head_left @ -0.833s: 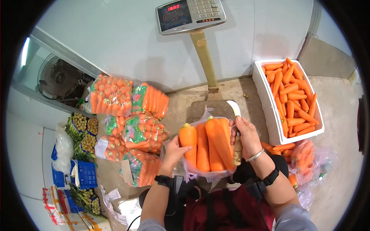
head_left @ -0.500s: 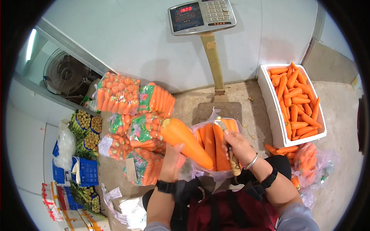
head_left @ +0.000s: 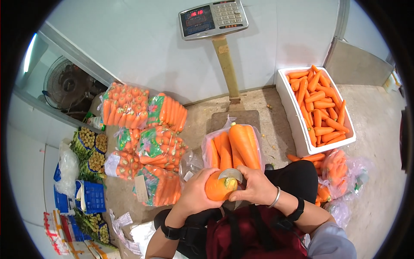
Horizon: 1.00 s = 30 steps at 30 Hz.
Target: Trim the ends of carrots using a knife and place them into plastic bags for packing.
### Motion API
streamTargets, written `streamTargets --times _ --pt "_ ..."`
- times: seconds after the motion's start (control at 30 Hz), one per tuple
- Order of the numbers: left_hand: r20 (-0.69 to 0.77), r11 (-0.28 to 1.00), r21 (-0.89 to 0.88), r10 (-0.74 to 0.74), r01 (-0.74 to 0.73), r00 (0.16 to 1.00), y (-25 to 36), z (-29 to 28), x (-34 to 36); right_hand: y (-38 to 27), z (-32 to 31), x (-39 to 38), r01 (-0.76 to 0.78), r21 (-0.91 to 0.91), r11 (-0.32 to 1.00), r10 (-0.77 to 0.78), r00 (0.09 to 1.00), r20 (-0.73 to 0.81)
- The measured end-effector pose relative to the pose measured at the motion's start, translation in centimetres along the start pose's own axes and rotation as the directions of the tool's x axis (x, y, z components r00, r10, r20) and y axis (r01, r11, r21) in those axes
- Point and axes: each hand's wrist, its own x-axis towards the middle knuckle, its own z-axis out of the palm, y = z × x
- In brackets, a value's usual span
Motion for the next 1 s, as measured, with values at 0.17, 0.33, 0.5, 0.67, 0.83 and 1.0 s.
streamTargets --times 0.17,0.33,0.5,0.67,0.83,1.0 --pt "-0.050 0.998 0.053 0.023 -0.020 0.999 1.2 1.3 -1.4 0.4 1.0 -1.7 0.036 -0.070 0.997 -0.041 0.997 -0.067" --pt "-0.128 0.978 0.202 0.078 -0.051 0.989 1.6 2.4 -2.6 0.6 2.8 -3.4 0.032 0.044 0.999 -0.027 0.993 -0.112" --pt "-0.220 0.938 0.343 0.141 -0.058 0.965 0.4 4.1 -3.4 1.4 4.8 -4.5 0.024 0.075 0.997 -0.010 0.984 -0.177" --pt "-0.334 0.816 0.576 0.300 -0.058 0.894 0.9 4.5 -3.0 2.4 6.3 -5.2 -0.191 0.382 0.904 0.254 0.960 -0.121" --pt "-0.142 0.858 0.511 0.151 -0.059 0.978 0.9 4.3 -3.1 2.1 6.3 -6.4 -0.324 0.586 0.742 0.399 0.917 0.002" --pt "-0.001 0.929 0.311 0.213 -0.202 0.977 3.0 5.4 -2.1 1.6 5.2 -9.7 -0.360 0.447 0.819 0.455 0.882 -0.125"
